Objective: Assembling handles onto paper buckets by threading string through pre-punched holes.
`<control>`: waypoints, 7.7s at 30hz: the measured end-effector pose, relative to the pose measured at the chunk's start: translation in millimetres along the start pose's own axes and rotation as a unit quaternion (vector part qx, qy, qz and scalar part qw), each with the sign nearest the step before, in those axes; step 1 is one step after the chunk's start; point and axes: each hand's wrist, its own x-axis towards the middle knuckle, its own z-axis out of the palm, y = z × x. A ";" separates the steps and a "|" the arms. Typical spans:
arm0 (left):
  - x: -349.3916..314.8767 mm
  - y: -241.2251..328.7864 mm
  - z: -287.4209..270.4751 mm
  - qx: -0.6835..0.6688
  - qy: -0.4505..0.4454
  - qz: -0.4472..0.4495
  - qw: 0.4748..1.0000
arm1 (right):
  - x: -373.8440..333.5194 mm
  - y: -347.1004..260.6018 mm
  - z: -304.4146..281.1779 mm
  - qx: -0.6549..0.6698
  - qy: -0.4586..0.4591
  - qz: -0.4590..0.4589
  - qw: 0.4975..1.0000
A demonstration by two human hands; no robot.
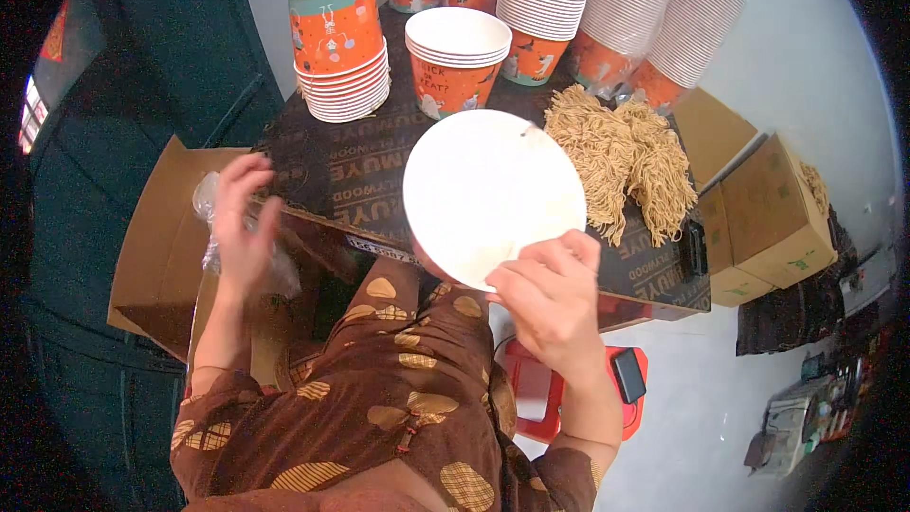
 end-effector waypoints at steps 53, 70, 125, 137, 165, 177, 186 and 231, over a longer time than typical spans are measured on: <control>61.9 58.7 94.9 -0.135 -0.137 0.217 0.957 | -36.8 6.2 -36.1 0.490 0.253 0.085 0.830; 51.6 64.8 95.6 -0.136 -0.177 0.211 0.952 | -37.0 17.4 -27.4 0.321 0.308 0.130 0.886; 108.5 69.2 90.6 -0.241 -0.400 0.045 0.883 | -11.1 13.3 86.6 0.117 0.187 0.193 0.956; 125.5 78.1 109.8 -0.230 -0.558 0.074 0.794 | -6.1 19.4 91.1 0.100 0.198 0.188 0.957; 122.9 73.7 124.1 -0.253 -0.556 0.059 0.789 | -7.6 21.6 91.0 0.089 0.186 0.150 0.967; 118.8 68.6 126.5 -0.262 -0.513 -0.001 0.818 | -15.4 20.0 73.8 0.050 0.097 0.167 0.980; 116.6 69.1 123.9 -0.302 -0.467 0.001 0.831 | -12.5 18.2 86.2 0.048 0.129 0.155 0.978; 109.1 83.5 115.6 -0.392 -0.468 0.006 0.792 | 1.0 17.2 43.9 0.244 0.127 0.317 0.908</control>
